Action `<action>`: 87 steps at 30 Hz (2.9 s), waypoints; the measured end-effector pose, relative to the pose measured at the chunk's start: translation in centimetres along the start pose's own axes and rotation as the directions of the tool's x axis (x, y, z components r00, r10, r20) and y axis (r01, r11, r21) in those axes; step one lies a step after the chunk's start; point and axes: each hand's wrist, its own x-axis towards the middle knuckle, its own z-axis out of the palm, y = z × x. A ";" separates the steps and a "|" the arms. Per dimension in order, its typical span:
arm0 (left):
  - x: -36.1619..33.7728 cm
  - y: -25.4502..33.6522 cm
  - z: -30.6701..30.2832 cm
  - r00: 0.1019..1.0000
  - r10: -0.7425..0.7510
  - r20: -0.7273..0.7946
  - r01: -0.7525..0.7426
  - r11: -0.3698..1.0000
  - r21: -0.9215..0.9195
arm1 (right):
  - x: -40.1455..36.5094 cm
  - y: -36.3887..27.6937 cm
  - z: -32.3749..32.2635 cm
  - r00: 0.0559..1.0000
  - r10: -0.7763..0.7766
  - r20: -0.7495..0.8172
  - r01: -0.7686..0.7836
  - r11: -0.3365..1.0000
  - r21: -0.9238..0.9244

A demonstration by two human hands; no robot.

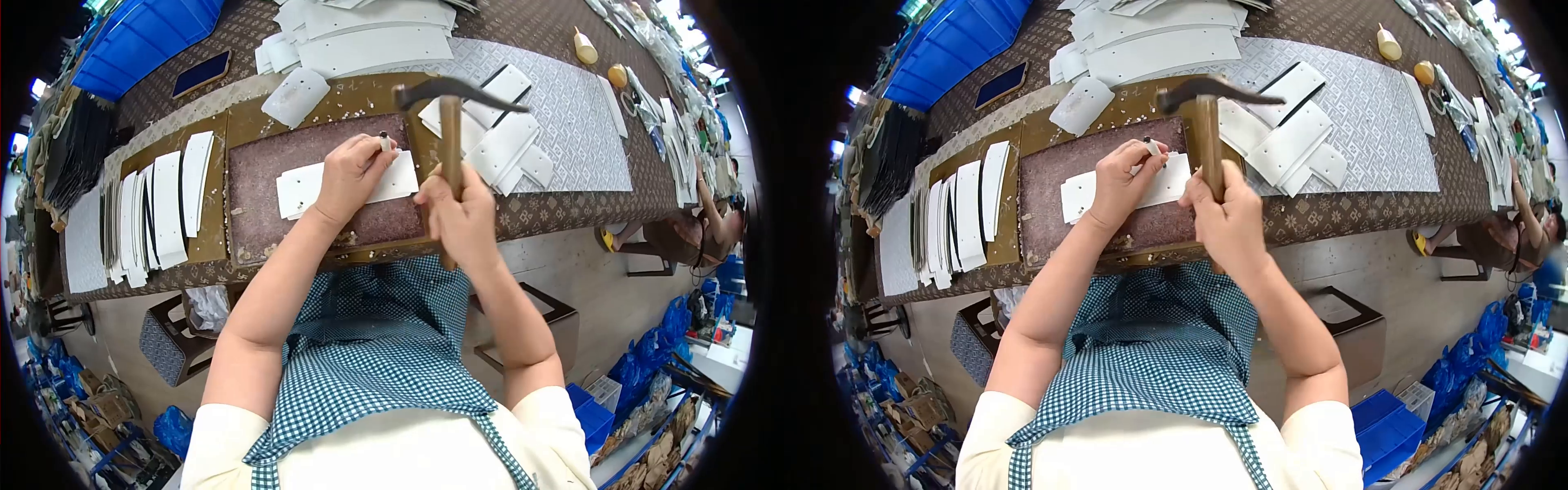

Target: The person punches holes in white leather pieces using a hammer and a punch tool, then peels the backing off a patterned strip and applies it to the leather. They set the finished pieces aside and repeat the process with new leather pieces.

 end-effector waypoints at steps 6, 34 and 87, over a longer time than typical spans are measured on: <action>0.0 0.2 0.2 0.997 0.077 -0.028 -0.075 0.995 0.066 | -0.3 -12.5 -2.4 0.783 -0.619 0.054 0.613 0.784 0.094; 0.0 0.0 0.7 0.999 -0.023 0.031 0.026 0.995 -0.101 | -2.5 -0.3 -0.2 0.990 0.068 -0.122 -0.064 0.997 0.038; -1.4 2.2 -0.8 0.984 0.040 0.177 -0.042 0.999 0.010 | -0.8 5.3 3.7 0.954 -0.030 -0.298 0.038 0.999 0.021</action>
